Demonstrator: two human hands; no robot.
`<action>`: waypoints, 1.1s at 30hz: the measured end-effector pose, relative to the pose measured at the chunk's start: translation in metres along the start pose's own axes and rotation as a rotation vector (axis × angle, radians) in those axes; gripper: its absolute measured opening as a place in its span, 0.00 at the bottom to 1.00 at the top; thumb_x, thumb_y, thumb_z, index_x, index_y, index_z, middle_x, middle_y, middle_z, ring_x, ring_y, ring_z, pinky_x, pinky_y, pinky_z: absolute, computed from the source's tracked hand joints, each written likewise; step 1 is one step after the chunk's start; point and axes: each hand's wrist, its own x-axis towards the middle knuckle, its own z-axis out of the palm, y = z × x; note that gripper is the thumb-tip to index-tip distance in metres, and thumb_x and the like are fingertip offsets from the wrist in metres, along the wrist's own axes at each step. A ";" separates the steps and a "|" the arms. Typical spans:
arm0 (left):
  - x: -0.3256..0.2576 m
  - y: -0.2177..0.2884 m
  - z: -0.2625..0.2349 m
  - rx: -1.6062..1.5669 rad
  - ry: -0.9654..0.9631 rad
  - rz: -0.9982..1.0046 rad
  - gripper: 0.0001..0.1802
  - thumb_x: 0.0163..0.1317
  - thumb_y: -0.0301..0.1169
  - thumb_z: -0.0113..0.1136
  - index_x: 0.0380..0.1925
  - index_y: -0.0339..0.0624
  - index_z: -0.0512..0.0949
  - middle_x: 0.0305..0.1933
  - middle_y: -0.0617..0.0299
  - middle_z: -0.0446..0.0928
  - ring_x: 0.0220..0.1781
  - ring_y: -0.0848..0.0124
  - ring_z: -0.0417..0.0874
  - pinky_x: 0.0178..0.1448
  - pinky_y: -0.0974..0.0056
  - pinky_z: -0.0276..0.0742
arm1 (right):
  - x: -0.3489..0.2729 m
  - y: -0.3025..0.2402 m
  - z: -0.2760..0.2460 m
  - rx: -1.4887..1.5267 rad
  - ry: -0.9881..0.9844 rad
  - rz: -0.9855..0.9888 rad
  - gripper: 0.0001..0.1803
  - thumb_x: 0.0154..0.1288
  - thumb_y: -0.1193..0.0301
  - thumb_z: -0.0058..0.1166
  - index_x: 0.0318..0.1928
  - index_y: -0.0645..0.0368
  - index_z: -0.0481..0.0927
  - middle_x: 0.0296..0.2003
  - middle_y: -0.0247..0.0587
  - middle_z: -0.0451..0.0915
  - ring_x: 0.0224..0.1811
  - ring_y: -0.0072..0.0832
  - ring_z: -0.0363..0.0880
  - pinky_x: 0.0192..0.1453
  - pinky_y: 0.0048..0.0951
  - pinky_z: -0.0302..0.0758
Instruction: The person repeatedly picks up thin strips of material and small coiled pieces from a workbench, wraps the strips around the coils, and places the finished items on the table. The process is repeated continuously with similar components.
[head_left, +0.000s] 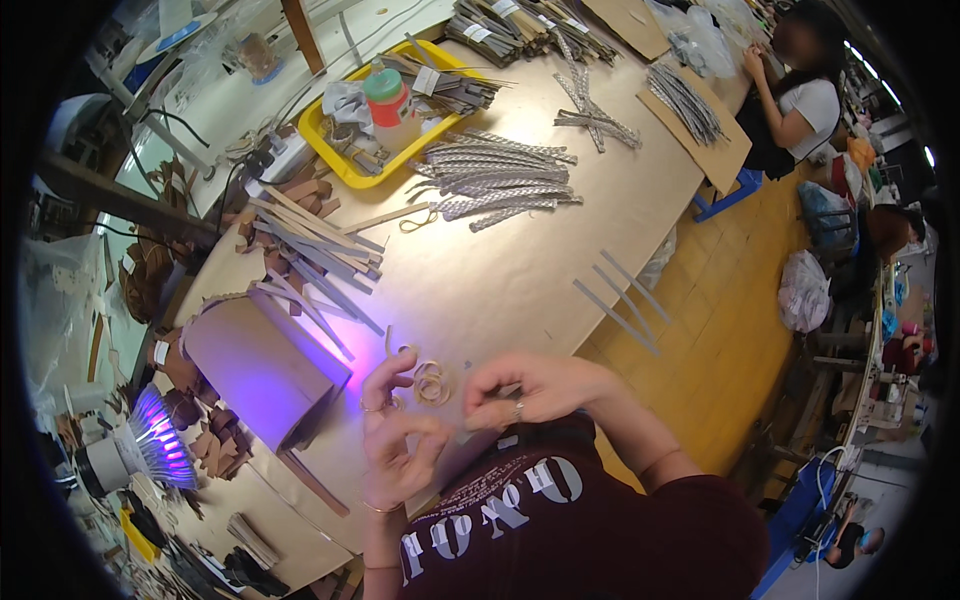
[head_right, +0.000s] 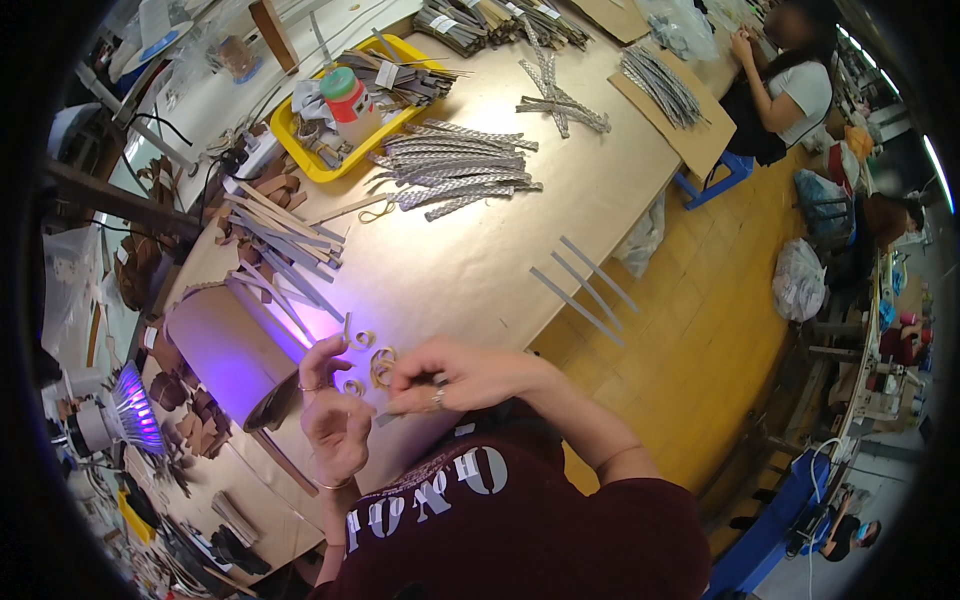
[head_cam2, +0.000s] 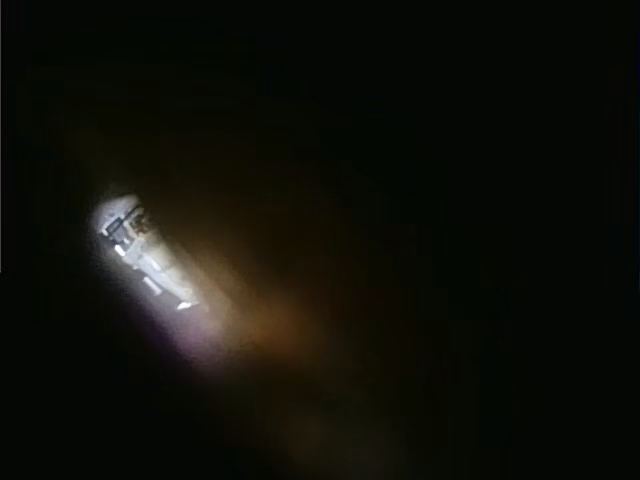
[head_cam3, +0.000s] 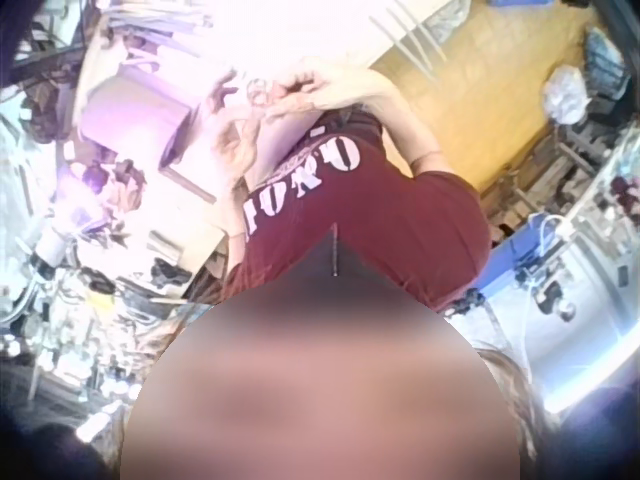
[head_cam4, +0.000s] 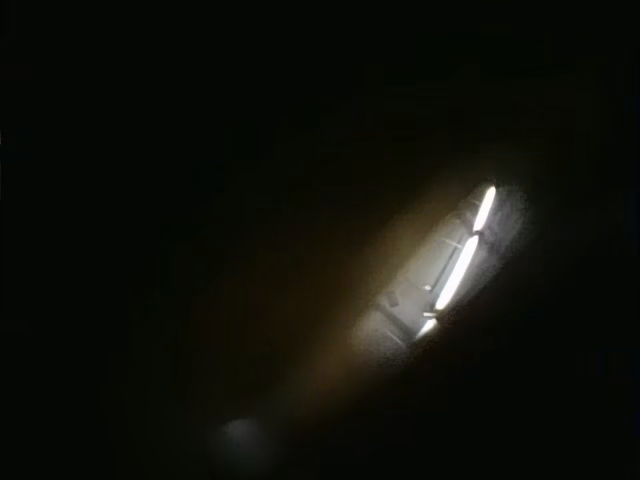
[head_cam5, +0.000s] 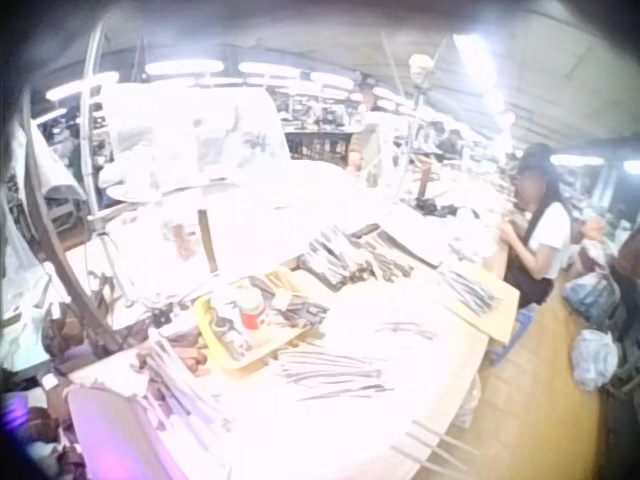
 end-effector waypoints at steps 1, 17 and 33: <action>0.001 -0.001 0.003 0.011 0.021 -0.017 0.12 0.57 0.30 0.68 0.42 0.48 0.82 0.69 0.46 0.65 0.64 0.52 0.71 0.64 0.50 0.68 | -0.008 0.004 -0.007 -0.086 0.091 -0.043 0.11 0.68 0.67 0.58 0.42 0.64 0.81 0.29 0.41 0.81 0.33 0.23 0.78 0.40 0.29 0.74; -0.013 -0.013 0.011 0.424 -0.092 -0.155 0.20 0.55 0.28 0.69 0.50 0.43 0.79 0.64 0.48 0.71 0.57 0.54 0.78 0.57 0.54 0.73 | -0.095 0.063 -0.167 -0.836 1.184 1.106 0.29 0.55 0.43 0.63 0.30 0.60 0.85 0.27 0.46 0.84 0.35 0.39 0.85 0.41 0.39 0.78; -0.014 -0.011 0.002 0.570 -0.234 -0.073 0.17 0.64 0.36 0.62 0.53 0.48 0.77 0.58 0.58 0.76 0.59 0.58 0.76 0.63 0.52 0.69 | -0.020 0.036 -0.118 -1.281 1.480 0.181 0.23 0.67 0.53 0.58 0.50 0.60 0.80 0.45 0.47 0.82 0.45 0.41 0.81 0.52 0.39 0.76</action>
